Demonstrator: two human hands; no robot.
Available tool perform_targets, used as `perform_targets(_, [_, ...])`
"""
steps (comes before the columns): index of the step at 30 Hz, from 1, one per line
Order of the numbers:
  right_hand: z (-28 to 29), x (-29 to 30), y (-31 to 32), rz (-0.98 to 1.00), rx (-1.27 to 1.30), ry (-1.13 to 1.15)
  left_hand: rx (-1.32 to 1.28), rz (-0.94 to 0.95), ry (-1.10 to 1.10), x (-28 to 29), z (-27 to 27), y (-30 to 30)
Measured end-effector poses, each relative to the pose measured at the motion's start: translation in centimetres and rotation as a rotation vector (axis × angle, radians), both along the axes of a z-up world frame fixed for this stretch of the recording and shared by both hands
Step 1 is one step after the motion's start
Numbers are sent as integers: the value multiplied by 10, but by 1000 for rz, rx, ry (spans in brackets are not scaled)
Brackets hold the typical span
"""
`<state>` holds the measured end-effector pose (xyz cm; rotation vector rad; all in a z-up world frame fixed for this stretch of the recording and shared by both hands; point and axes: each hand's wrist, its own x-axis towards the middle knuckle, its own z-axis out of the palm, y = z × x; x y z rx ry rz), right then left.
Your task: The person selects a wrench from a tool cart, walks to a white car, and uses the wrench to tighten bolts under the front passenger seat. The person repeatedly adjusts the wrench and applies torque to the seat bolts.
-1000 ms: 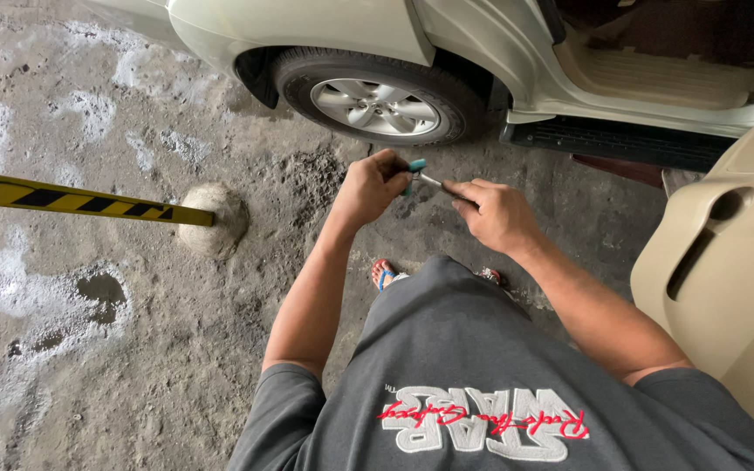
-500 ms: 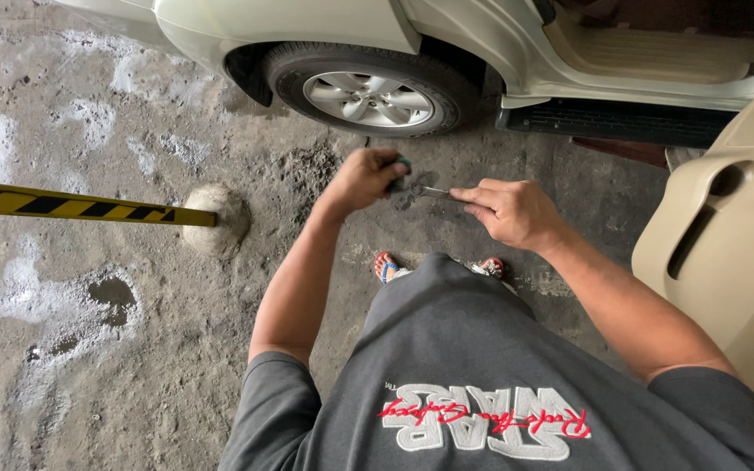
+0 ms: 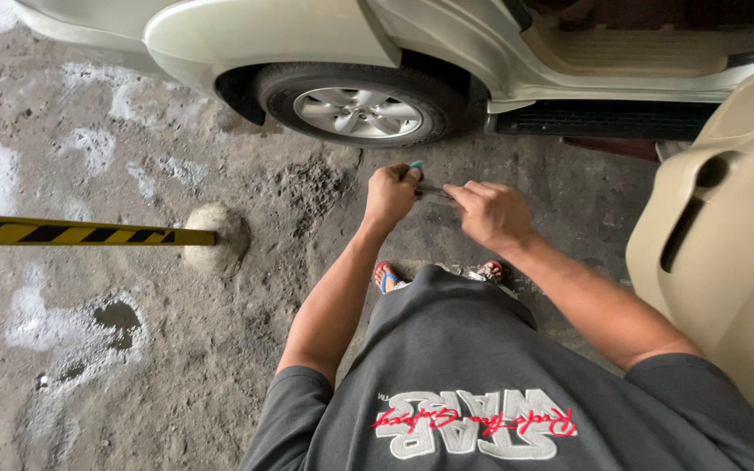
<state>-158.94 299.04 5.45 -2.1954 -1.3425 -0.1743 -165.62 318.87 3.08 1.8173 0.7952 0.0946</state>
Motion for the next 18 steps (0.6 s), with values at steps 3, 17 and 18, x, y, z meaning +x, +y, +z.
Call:
perform_targets(3, [-24, -2, 0, -110, -15, 283, -319, 163, -203, 12, -24, -8])
perform_targets(17, [-36, 111, -57, -8, 105, 2003, -664, 233, -641, 77, -60, -75])
perform_targets(18, [-36, 120, -61, 8, 107, 2037, -576, 232, -638, 85, -62, -81])
